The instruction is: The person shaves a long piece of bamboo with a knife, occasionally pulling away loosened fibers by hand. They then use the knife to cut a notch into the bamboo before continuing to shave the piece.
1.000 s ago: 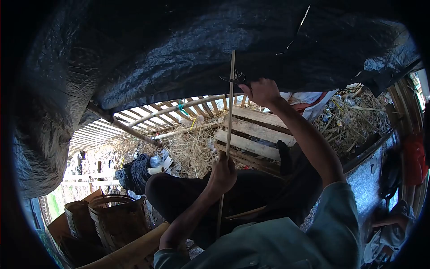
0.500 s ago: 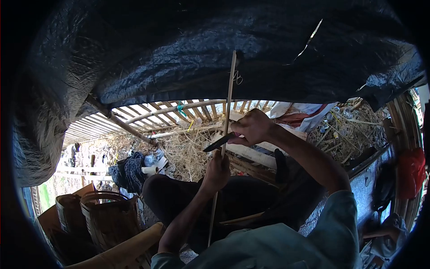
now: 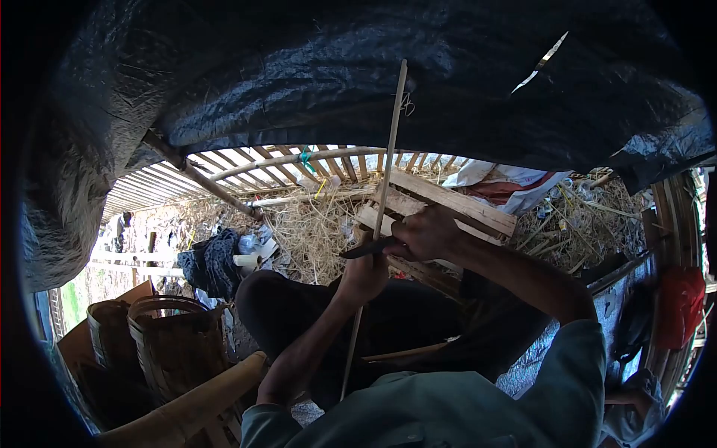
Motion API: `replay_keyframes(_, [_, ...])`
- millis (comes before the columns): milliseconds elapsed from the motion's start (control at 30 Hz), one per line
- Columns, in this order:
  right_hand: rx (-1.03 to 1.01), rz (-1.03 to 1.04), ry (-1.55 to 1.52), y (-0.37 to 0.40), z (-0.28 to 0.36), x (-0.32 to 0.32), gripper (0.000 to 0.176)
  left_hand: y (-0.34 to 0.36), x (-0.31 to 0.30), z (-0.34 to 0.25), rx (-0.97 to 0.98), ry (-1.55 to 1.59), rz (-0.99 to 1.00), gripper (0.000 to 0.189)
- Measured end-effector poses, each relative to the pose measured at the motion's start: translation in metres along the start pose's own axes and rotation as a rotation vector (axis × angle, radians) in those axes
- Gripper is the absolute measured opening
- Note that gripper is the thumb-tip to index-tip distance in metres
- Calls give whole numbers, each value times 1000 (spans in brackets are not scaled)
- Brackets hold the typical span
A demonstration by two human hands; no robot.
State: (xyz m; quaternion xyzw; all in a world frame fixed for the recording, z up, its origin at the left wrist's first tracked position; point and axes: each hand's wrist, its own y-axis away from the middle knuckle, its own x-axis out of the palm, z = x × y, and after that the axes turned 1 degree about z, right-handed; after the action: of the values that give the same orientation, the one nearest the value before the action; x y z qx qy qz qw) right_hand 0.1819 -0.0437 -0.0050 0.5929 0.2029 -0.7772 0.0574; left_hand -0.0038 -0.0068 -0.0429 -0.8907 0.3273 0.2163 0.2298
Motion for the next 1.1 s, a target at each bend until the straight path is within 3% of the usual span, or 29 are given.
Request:
replay_keyframes(67, [43, 25, 56, 1, 4, -2, 54, -4, -2, -1, 43, -39, -21, 15])
replay_keyframes(133, [62, -9, 137, -4, 2, -3, 52, -8, -9, -18, -157, 32, -29, 10])
replay_keyframes(167, [268, -78, 194, -8, -15, -7, 52, -8, -9, -26, -259, 70, -33, 9])
replay_keyframes(200, [481, -156, 250, -15, -43, -15, 51, 8, 3, -11, -43, -31, -34, 11])
replay_keyframes(233, [471, -228, 244, -16, -60, -40, 51, 10, 1, -37, -150, 114, 30, 11])
replay_keyframes(367, [548, -272, 294, -8, -79, -45, 50, -1, 3, -41, -278, 138, 152, 12])
replay_keyframes(400, [584, -169, 287, -11, -78, -52, 48, -2, 2, -42, -283, 174, 92, 13])
replay_keyframes(533, [516, -269, 273, -17, -84, -50, 41, -1, 8, -22, -98, 76, 29, 15])
replay_keyframes(633, [428, -245, 187, -19, -76, -53, 36, -6, 1, -29, -329, 157, 103, 16])
replay_keyframes(733, [314, -98, 166, -17, -59, -50, 32, -5, 9, -15, -143, 175, 5, 22])
replay_keyframes(767, [282, -32, 177, -16, -55, -48, 32, -5, 9, -12, -301, 270, 59, 24])
replay_keyframes(800, [197, -68, 104, -18, -54, -40, 45, -9, 4, -18, -459, 366, 114, 26])
replay_keyframes(833, [141, -89, 86, -16, -52, -36, 46, -13, 0, -23, -617, 463, 170, 28])
replay_keyframes(900, [139, 34, 43, -14, -43, -36, 35, -18, -6, -25, -698, 575, 226, 31])
replay_keyframes(1033, [147, 75, 12, -13, -27, -37, 39, -34, -21, -21, -784, 503, 445, 35])
replay_keyframes(1100, [139, 91, 12, -13, -25, -34, 46, -37, -18, -26, -722, 679, 314, 37])
